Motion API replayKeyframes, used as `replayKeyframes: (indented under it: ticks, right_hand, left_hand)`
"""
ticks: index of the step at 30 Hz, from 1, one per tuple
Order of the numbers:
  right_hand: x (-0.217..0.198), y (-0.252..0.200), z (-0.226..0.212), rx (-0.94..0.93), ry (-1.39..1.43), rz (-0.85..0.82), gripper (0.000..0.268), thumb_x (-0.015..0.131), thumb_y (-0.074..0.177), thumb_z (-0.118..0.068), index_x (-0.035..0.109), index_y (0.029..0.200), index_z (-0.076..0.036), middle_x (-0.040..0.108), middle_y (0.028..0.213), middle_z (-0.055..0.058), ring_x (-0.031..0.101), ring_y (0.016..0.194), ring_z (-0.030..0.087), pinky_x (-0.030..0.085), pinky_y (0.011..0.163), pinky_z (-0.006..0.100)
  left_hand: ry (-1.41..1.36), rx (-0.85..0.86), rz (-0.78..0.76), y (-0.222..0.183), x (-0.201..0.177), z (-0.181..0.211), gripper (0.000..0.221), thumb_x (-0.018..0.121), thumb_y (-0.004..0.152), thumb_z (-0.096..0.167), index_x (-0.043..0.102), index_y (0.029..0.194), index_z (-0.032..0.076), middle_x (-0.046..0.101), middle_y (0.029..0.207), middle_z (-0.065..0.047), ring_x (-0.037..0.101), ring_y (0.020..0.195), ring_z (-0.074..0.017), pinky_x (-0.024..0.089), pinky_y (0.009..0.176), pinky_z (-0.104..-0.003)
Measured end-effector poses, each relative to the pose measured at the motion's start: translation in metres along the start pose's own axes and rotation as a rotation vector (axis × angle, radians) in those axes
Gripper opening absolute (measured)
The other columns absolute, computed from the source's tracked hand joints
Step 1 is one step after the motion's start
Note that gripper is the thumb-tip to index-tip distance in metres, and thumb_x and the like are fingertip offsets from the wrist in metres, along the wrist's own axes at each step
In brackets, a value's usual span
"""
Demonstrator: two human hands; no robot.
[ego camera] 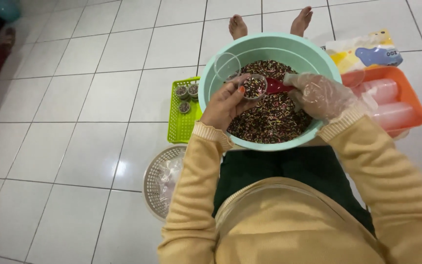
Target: Packaging sprinkles into small plastic cups by scooping them from a bowl, snapping on lids, and arranging the finished cups in a tray.
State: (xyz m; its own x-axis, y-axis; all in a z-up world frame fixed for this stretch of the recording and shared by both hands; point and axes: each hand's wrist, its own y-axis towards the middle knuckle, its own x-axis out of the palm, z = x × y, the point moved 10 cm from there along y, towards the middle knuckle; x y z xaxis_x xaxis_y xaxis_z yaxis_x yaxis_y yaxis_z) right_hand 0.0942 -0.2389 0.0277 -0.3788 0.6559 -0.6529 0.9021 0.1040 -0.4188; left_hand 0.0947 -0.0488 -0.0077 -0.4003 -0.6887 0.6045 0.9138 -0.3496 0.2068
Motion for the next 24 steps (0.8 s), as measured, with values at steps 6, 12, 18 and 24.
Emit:
replayKeyframes:
  ticks: [6, 12, 18, 24]
  right_hand:
    - [0.003, -0.015, -0.009, -0.286, -0.286, 0.079, 0.042, 0.055, 0.099, -0.026, 0.060, 0.140, -0.027, 0.074, 0.114, 0.017, 0.066, 0.112, 0.038, 0.055, 0.095, 0.057]
    - [0.008, 0.000, -0.010, -0.482, -0.165, -0.189, 0.044, 0.039, 0.104, -0.010, 0.057, 0.144, -0.003, 0.071, 0.100, 0.023, 0.069, 0.068, 0.021, 0.062, 0.053, 0.037]
    - [-0.005, 0.004, -0.007, -0.940, 0.146, 0.182, 0.026, 0.053, 0.105, 0.006, 0.061, 0.127, 0.017, 0.065, 0.115, 0.036, 0.070, 0.090, 0.038, 0.060, 0.064, 0.041]
    - [0.008, -0.068, -0.065, -1.131, -0.033, 0.118, 0.033, 0.045, 0.101, 0.009, 0.055, 0.132, 0.012, 0.058, 0.122, 0.030, 0.064, 0.110, 0.038, 0.061, 0.083, 0.046]
  left_hand:
    - [0.014, -0.062, 0.020, -0.008, 0.003, -0.013, 0.066, 0.069, 0.103, 0.026, 0.039, 0.149, -0.010, 0.062, 0.121, -0.026, 0.069, 0.111, -0.0431, 0.058, 0.099, -0.056]
    - [0.071, -0.098, 0.054, -0.018, 0.010, -0.021, 0.059, 0.068, 0.103, 0.025, 0.047, 0.143, -0.012, 0.062, 0.121, -0.029, 0.069, 0.110, -0.0420, 0.061, 0.095, -0.052]
    - [0.147, -0.151, 0.017, -0.021, 0.022, -0.037, 0.054, 0.068, 0.103, 0.023, 0.050, 0.143, -0.009, 0.065, 0.113, -0.022, 0.073, 0.100, -0.0392, 0.064, 0.088, -0.051]
    - [0.158, -0.239, -0.013, -0.033, 0.042, -0.040, 0.057, 0.070, 0.101, 0.024, 0.049, 0.142, -0.010, 0.069, 0.105, -0.025, 0.075, 0.093, -0.0395, 0.066, 0.084, -0.052]
